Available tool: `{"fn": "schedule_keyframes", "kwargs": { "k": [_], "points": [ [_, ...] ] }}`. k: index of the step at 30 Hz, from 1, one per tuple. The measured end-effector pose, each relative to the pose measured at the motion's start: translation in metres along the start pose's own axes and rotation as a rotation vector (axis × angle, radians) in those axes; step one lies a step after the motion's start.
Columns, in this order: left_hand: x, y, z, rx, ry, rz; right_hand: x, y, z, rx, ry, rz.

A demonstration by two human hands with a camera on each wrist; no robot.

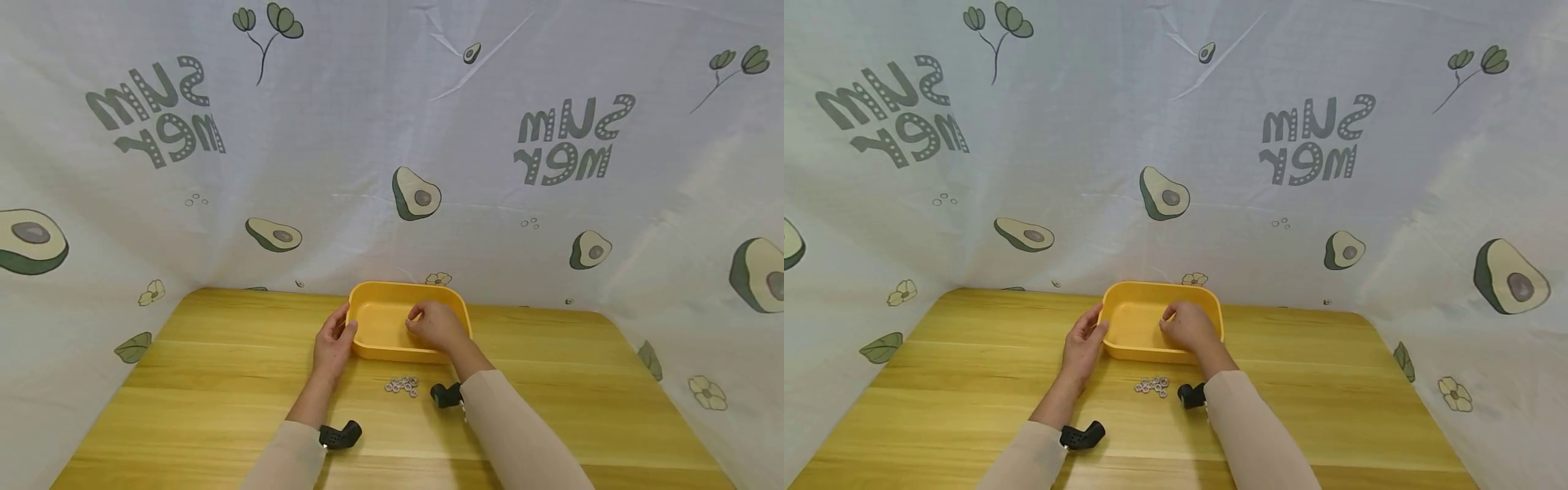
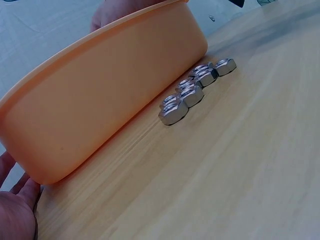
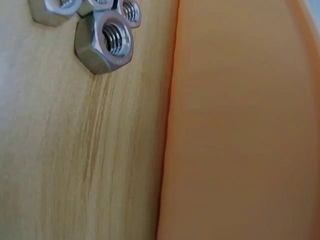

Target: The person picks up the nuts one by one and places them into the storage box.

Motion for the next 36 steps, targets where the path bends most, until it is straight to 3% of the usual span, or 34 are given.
{"fn": "schedule_keyframes", "kwargs": {
  "k": [6,11,23,29,36],
  "points": [
    [0.002,0.001,0.001,0.001,0.003,0.005,-0.003,0.007,0.003,0.011,-0.063,0.000],
    [0.002,0.001,0.001,-0.001,-0.004,0.012,-0.005,0.010,0.004,0.002,-0.045,0.024],
    [0.003,0.000,0.001,0.000,0.000,0.023,-0.003,0.011,0.003,-0.024,0.078,0.106],
    [0.003,-0.001,0.002,-0.022,0.027,0.036,-0.004,0.010,0.002,-0.030,0.078,0.086],
    [0.001,0.000,0.001,-0.010,0.001,0.005,0.005,0.004,-0.004,-0.092,0.228,0.050]
  ]
}}
Point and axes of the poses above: each hand's wrist, its own y-axis towards the middle knuckle, its own z-axis out of the palm, x = y × z, the point moved 1 cm from there along y, towards the middle knuckle, and after that the axes turned 11 degrees about y, right-handed, at the moved point
